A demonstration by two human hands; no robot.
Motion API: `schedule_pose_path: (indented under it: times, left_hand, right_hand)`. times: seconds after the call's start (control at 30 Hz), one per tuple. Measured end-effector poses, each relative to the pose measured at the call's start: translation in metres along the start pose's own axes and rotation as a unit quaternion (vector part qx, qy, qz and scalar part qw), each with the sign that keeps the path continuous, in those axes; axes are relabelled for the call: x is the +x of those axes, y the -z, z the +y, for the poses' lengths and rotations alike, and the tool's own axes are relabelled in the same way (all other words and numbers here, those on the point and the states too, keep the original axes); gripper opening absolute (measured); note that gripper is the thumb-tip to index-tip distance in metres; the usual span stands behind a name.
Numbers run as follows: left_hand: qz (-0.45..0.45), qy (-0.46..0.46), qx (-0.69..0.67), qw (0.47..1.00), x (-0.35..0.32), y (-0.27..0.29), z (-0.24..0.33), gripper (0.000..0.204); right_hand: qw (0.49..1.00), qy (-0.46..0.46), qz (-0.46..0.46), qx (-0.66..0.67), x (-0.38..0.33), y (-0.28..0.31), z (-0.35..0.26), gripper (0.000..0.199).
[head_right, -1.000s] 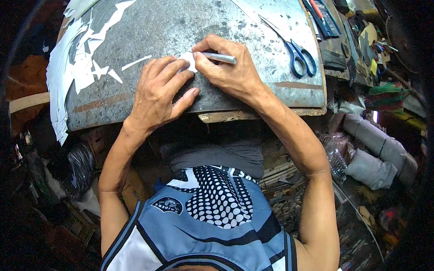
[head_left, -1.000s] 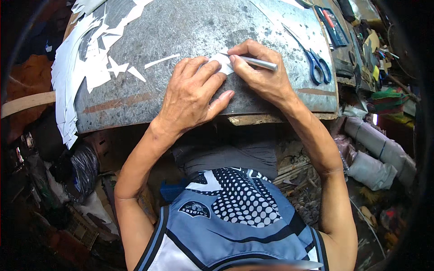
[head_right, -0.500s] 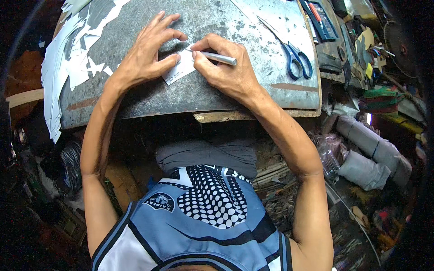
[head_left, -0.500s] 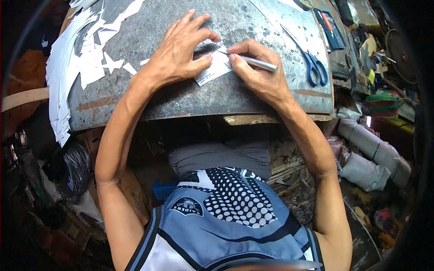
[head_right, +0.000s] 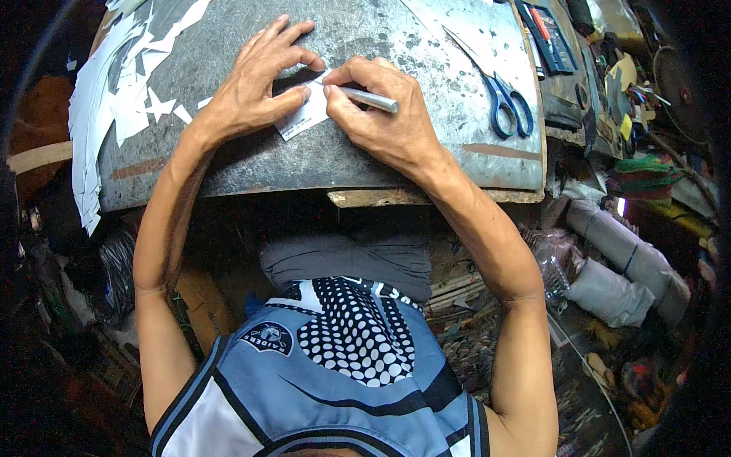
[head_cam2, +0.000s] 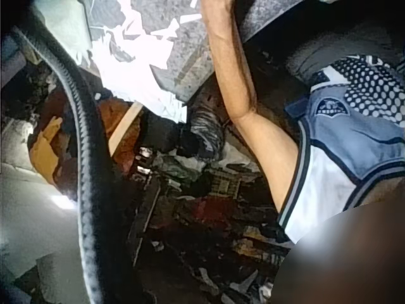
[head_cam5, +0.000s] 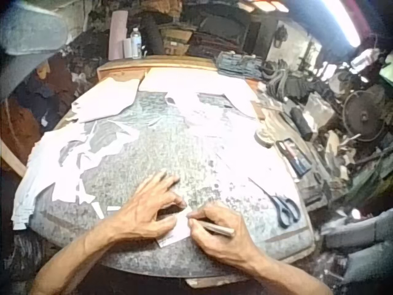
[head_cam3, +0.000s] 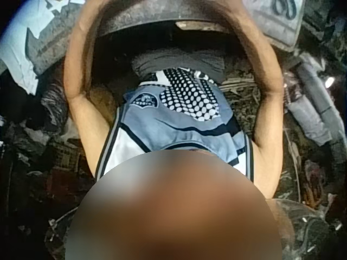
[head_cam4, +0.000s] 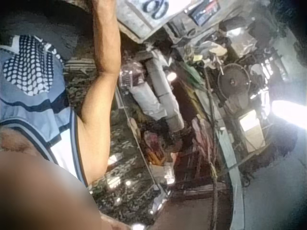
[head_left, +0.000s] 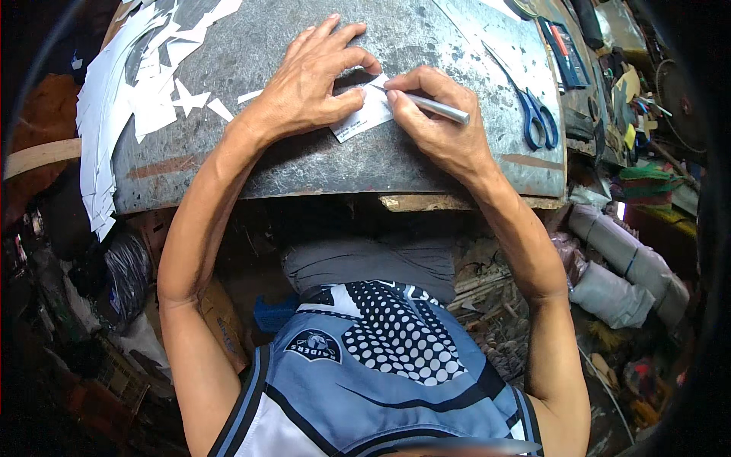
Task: Marking and cutting out paper or synthetic material patterns for footwear manufacturing using a pen and a precision cutting tool.
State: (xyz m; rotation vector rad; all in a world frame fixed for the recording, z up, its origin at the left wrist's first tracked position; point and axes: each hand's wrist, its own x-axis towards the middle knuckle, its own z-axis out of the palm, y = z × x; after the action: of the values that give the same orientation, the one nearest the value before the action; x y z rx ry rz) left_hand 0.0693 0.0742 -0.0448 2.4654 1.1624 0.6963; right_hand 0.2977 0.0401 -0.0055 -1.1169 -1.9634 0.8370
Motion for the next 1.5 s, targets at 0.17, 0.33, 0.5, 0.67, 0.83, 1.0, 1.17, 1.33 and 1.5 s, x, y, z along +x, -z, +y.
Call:
schedule_pose_path:
  times: [0.17,0.33,0.5,0.67,0.83,1.0,1.17,1.33,1.5]
  left_hand:
    - [-0.001,0.001,-0.002,1.000,-0.001,-0.003,-0.004,0.040]
    - [0.001,0.004,-0.019,1.000,-0.001,-0.004,-0.006,0.041]
    - [0.010,0.005,-0.022,1.000,-0.002,-0.003,-0.003,0.042]
    - [0.003,0.001,-0.018,1.000,0.000,-0.001,-0.004,0.042]
    - [0.005,0.001,-0.017,1.000,-0.001,-0.002,-0.004,0.042]
    - [-0.010,0.002,-0.017,1.000,0.000,-0.001,-0.003,0.036]
    - [-0.020,0.010,-0.004,1.000,0.000,0.001,0.002,0.030]
    - [-0.025,0.010,-0.002,1.000,0.001,0.003,0.002,0.028]
    - [-0.015,0.011,-0.005,1.000,0.000,0.003,0.004,0.027]
  right_hand:
    - [1.000,-0.007,0.004,0.017,-0.001,-0.002,0.002,0.013]
    - [1.000,-0.016,-0.009,-0.008,0.000,-0.001,0.000,0.013]
    - [1.000,-0.018,-0.005,-0.007,-0.001,-0.002,0.000,0.013]
    - [1.000,-0.024,-0.007,-0.006,0.000,-0.002,-0.001,0.013]
    - [1.000,-0.018,-0.010,-0.017,0.000,-0.003,0.001,0.013]
    - [1.000,-0.018,-0.010,-0.008,-0.001,-0.003,0.001,0.013]
    - [1.000,0.002,-0.016,-0.019,0.000,-0.001,0.002,0.013]
    - [0.999,0.013,-0.016,-0.031,0.000,-0.001,0.002,0.014]
    - [0.999,0.009,-0.020,-0.027,0.000,-0.002,0.001,0.015]
